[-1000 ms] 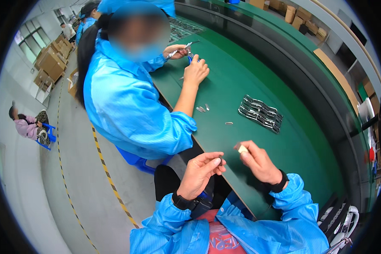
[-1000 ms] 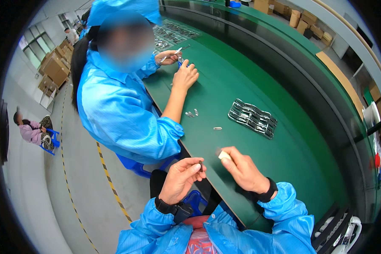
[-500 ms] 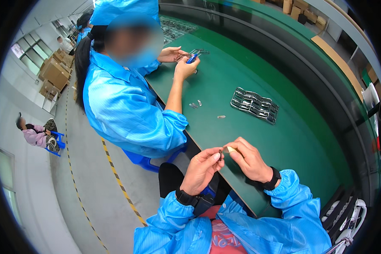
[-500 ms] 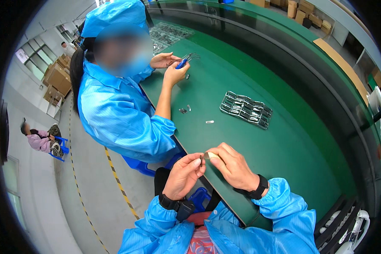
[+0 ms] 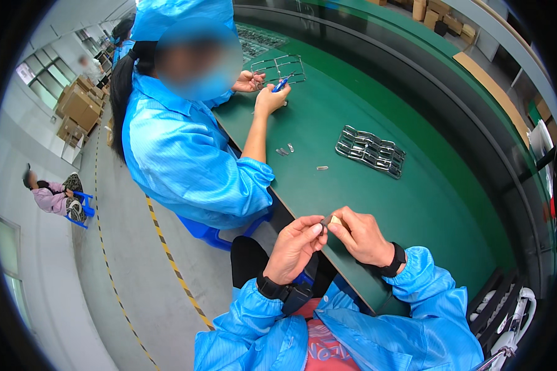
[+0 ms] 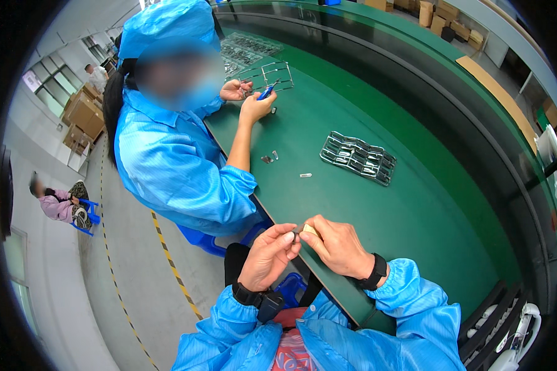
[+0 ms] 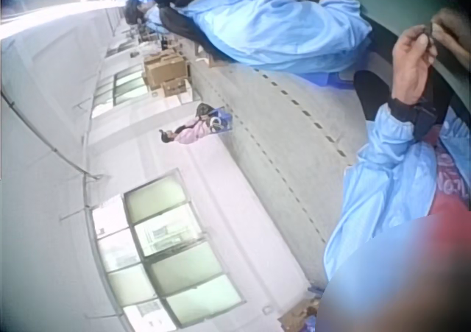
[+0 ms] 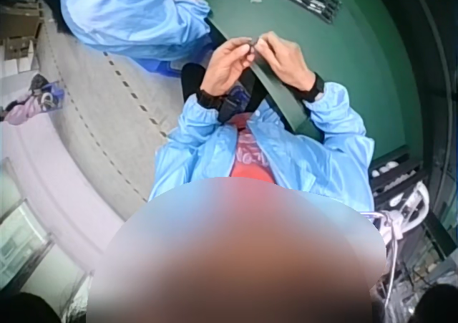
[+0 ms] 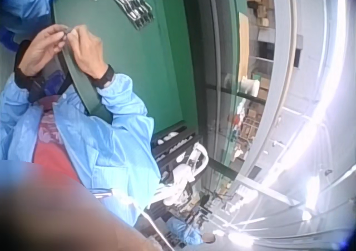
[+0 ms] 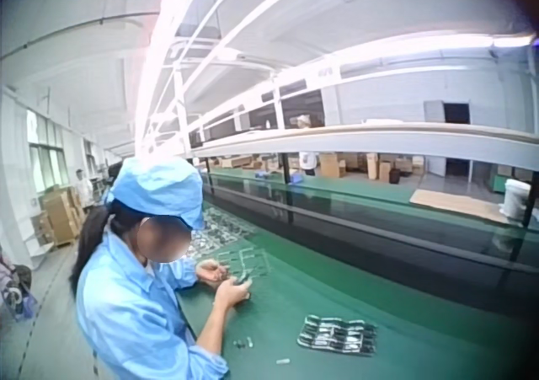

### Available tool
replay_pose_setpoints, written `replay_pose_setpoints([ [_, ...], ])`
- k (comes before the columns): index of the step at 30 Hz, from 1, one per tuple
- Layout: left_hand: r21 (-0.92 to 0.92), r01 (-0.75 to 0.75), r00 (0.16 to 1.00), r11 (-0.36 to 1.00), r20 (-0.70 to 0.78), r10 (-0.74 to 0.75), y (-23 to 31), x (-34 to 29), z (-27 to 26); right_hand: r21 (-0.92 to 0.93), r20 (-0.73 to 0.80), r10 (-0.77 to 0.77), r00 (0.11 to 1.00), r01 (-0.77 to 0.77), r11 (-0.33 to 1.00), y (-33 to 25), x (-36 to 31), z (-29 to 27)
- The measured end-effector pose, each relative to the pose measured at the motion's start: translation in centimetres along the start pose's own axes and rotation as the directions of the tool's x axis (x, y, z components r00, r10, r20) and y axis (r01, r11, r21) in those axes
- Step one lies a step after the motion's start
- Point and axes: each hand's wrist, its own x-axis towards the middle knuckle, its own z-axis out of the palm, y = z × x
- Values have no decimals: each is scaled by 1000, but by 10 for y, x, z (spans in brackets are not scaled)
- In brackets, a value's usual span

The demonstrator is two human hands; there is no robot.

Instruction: The recorder carries a stool to a workstation and then assembles small white plastic components onto a metal wire frame.

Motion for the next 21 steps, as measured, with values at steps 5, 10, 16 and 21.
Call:
replay_pose_setpoints([
  [5, -5, 12, 1000, 1000, -17, -12, -2, -1, 2, -42, 18, 13, 1000, -12, 999, 1, -1, -1],
  [10, -19, 11, 1000, 1000, -13, -11, -4, -1, -1, -53, -4, -43, 999, 42, 998, 0, 1, 2],
  [16, -64, -18, 1000, 998, 2, 18, -3, -4, -2, -152, -49, -185, 981, 176, 972, -6, 1, 1],
  [21, -69, -14, 1000, 998, -19, 12, -3, -6, -3, -223, -63, -219, 974, 200, 954, -12, 2, -1],
])
